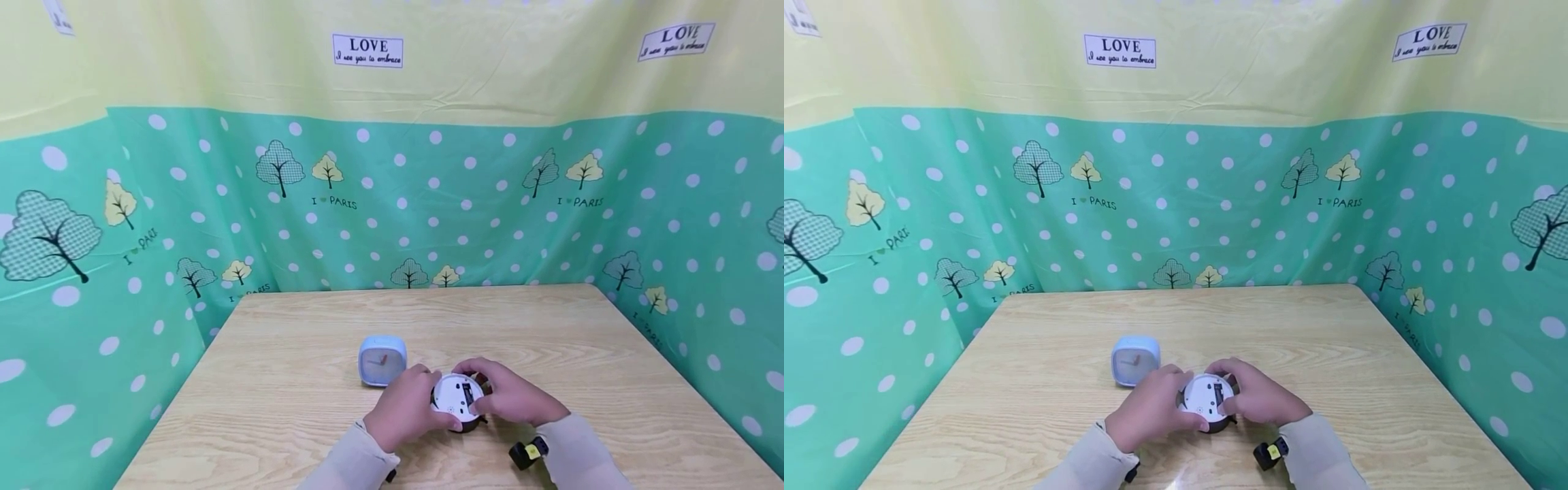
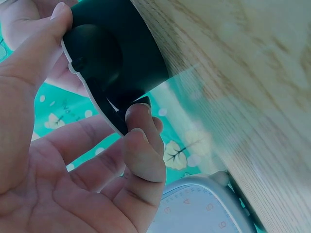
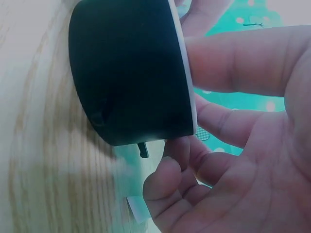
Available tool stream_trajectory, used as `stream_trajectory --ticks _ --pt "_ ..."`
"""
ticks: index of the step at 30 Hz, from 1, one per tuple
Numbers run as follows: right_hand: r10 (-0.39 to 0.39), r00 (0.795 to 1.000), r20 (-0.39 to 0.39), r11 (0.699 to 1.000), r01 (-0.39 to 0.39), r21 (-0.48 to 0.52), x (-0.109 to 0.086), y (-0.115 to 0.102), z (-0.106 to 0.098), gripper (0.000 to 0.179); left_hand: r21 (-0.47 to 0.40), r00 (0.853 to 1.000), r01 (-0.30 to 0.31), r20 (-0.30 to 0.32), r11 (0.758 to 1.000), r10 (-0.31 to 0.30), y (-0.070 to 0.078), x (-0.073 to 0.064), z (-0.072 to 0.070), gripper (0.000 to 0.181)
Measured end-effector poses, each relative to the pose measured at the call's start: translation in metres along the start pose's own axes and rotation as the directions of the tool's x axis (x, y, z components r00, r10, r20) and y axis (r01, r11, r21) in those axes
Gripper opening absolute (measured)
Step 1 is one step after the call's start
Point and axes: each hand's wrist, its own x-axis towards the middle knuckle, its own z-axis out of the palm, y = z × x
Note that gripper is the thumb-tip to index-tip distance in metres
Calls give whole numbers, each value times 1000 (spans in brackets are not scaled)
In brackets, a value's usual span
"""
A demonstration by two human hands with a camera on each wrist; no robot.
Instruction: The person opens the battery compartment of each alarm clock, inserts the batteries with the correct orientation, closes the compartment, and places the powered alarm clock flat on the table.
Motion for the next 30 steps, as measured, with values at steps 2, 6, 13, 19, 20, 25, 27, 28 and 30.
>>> stream_trajectory --ticks 2,6,13,19,20,25,27,28,30 --pt "1 1000 1 1000 -1 5 0 0 0 62 2 1000 -6 -3 1000 6 0 0 -1 85" --pt "22 1000 -5 999 -22 25 0 -3 2 64 5 1000 -16 -9 1000 16 1 -1 -1 87" --pt "75 997 -13 996 -74 52 0 -5 4 64 10 1000 -10 -9 1000 10 2 -1 -2 85" --pt "88 996 -6 992 -87 90 0 -5 4 64 11 1000 -14 -14 1000 14 3 -2 -3 85" --pt "88 996 -7 991 -87 97 0 -5 4 64 11 1000 -15 -15 1000 15 3 -2 -3 85" --pt "79 997 -14 991 -77 113 1 -4 5 62 7 1000 -11 -13 1000 11 3 -2 -3 84" --pt "76 997 -18 992 -74 104 1 -4 6 61 4 1000 -8 -11 1000 8 3 -2 -2 85" --pt "74 997 -19 993 -72 98 1 -4 6 61 1 1000 -7 -9 1000 7 3 -1 -2 85" --pt "70 997 -21 994 -68 84 1 -5 6 60 -1 1000 -6 -9 1000 6 4 -1 -2 86"
